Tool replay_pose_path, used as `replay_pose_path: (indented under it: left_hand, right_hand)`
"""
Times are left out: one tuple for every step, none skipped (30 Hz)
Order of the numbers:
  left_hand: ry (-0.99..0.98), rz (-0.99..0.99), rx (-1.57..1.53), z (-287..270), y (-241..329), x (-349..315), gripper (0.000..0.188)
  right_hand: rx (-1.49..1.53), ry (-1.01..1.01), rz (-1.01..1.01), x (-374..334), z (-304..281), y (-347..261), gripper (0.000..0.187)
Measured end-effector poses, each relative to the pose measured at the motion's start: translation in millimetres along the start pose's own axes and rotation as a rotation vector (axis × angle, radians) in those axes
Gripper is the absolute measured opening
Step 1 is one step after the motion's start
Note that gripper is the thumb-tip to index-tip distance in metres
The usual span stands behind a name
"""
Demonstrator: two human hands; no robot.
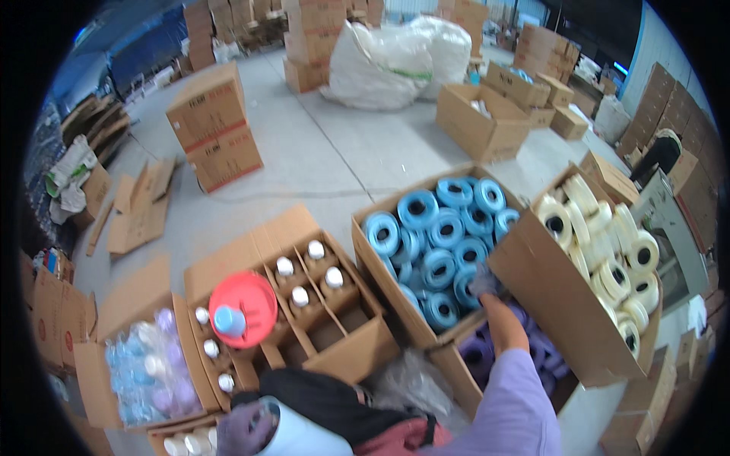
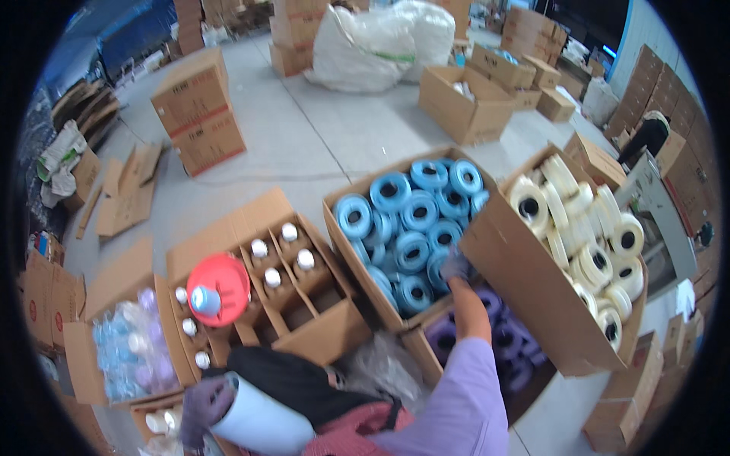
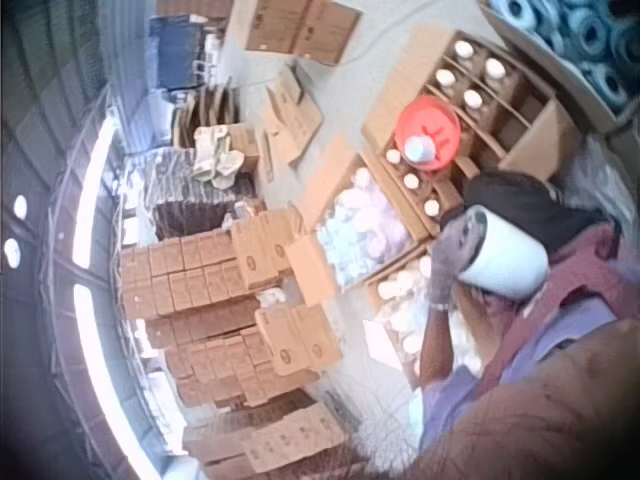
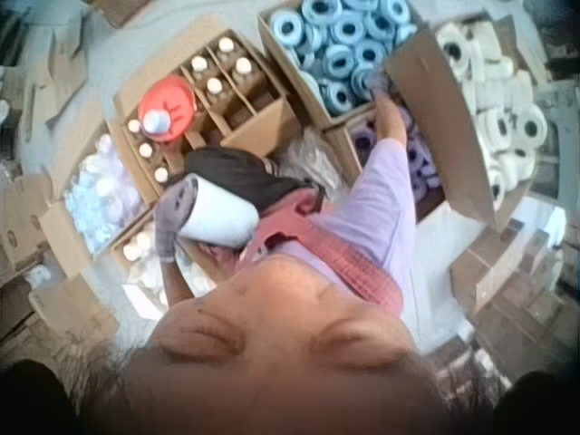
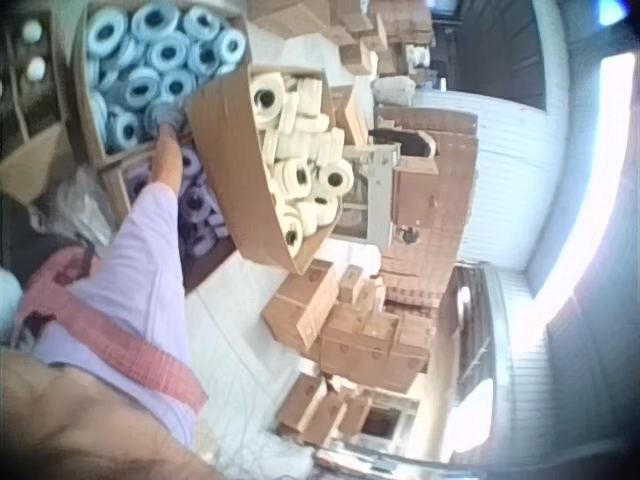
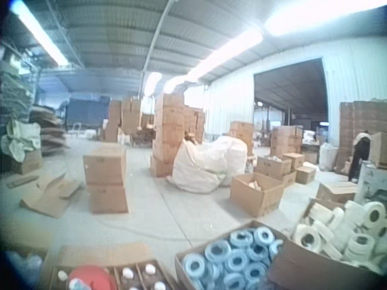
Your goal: The person assembles thermos bottles by inserting inner liners into outer shells, screwing on caps, and wrapping them in plastic bags. The person places the finished units into a cardboard box with dividers.
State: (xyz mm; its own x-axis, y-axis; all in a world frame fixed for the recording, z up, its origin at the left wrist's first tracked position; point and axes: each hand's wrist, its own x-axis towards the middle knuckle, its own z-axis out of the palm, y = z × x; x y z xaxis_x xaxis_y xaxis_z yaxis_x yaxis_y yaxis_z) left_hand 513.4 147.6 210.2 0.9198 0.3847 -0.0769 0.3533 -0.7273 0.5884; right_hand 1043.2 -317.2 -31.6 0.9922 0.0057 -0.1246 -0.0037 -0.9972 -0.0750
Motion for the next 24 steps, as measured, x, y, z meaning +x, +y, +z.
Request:
replay_pose_path:
  left_hand:
    - [0.014,-0.045,-0.071,-5,14,0,0.026]
    - [0.073,-0.102,-0.039,-11,0,-21,0.03]
    - [0.042,-0.115,-0.062,-10,-8,-25,0.036]
    - [0.015,-0.166,-0.076,-14,-9,-34,0.044]
    - [0.032,-0.152,-0.077,-12,-1,-25,0.037]
    - [0.054,-0.153,-0.067,-11,8,-18,0.033]
    - [0.054,-0.147,-0.087,-9,7,-12,0.034]
    - [0.041,-0.129,-0.083,-8,6,-2,0.034]
    - [0.028,-0.101,-0.085,-3,7,9,0.034]
    - [0.015,-0.079,-0.086,1,8,18,0.034]
    - [0.021,-0.184,-0.105,-8,11,9,0.033]
    - [0.101,-0.162,-0.079,-12,6,4,0.032]
    - [0.152,-0.086,-0.078,-6,-1,20,0.031]
    - [0.209,-0.024,-0.071,1,-5,34,0.031]
    - [0.319,-0.047,-0.128,0,-8,39,0.039]
    - [0.263,-0.142,-0.445,-7,11,49,0.048]
    - [0.173,-0.218,-0.77,-10,40,67,0.057]
    - [0.099,-0.171,-1.022,-12,56,70,0.064]
    - [0.022,-0.12,-1.27,-15,68,74,0.071]
    - [-0.174,-0.022,-1.299,-27,76,76,0.078]
    - [-0.236,0.003,-1.41,-22,74,81,0.077]
    - [-0.276,0.018,-1.506,-20,64,79,0.076]
    - [-0.16,0.027,-1.555,-17,38,72,0.074]
    - [-0.072,0.038,-1.6,-18,27,68,0.073]
  right_hand:
    - [0.011,0.002,0.005,10,8,-1,0.09]
    - [0.056,-0.106,-0.017,-2,7,-52,0.093]
    - [0.089,-0.148,0.089,-7,1,-57,0.095]
    - [-0.002,-0.195,0.117,-24,-20,-88,0.099]
    - [-0.03,-0.197,0.166,-24,-24,-85,0.092]
    - [-0.051,-0.213,0.201,-23,-18,-81,0.085]
    - [0.074,-0.256,0.18,-14,-12,-72,0.076]
    - [0.199,-0.291,0.168,-6,-11,-61,0.068]
    - [0.322,-0.313,0.159,2,-10,-43,0.062]
    - [0.237,-0.093,0.022,-2,0,-28,0.044]
    - [0.499,-0.241,0.022,-28,-22,-76,0.041]
    - [0.75,-0.379,0.041,-64,-64,-121,0.038]
    - [0.874,-0.308,-0.012,-72,-63,-116,0.034]
    - [0.997,-0.248,-0.081,-78,-57,-119,0.031]
    - [1.13,-0.307,-0.18,-111,-88,-161,0.029]
    - [1.254,-0.357,-0.269,-159,-129,-201,0.027]
    - [1.228,-0.23,-0.643,-181,-141,-222,0.029]
    - [1.076,-0.333,-0.715,-200,-148,-257,0.034]
    - [1.231,-0.242,-1.028,-229,-157,-291,0.043]
    - [1.236,-0.219,-1.153,-266,-173,-327,0.054]
    - [1.09,-0.036,-1.169,-284,-170,-347,0.057]
    - [0.958,0.13,-1.191,-301,-167,-365,0.061]
    - [0.869,0.435,-1.389,-315,-184,-381,0.062]
    - [0.743,0.746,-1.55,-322,-201,-389,0.062]
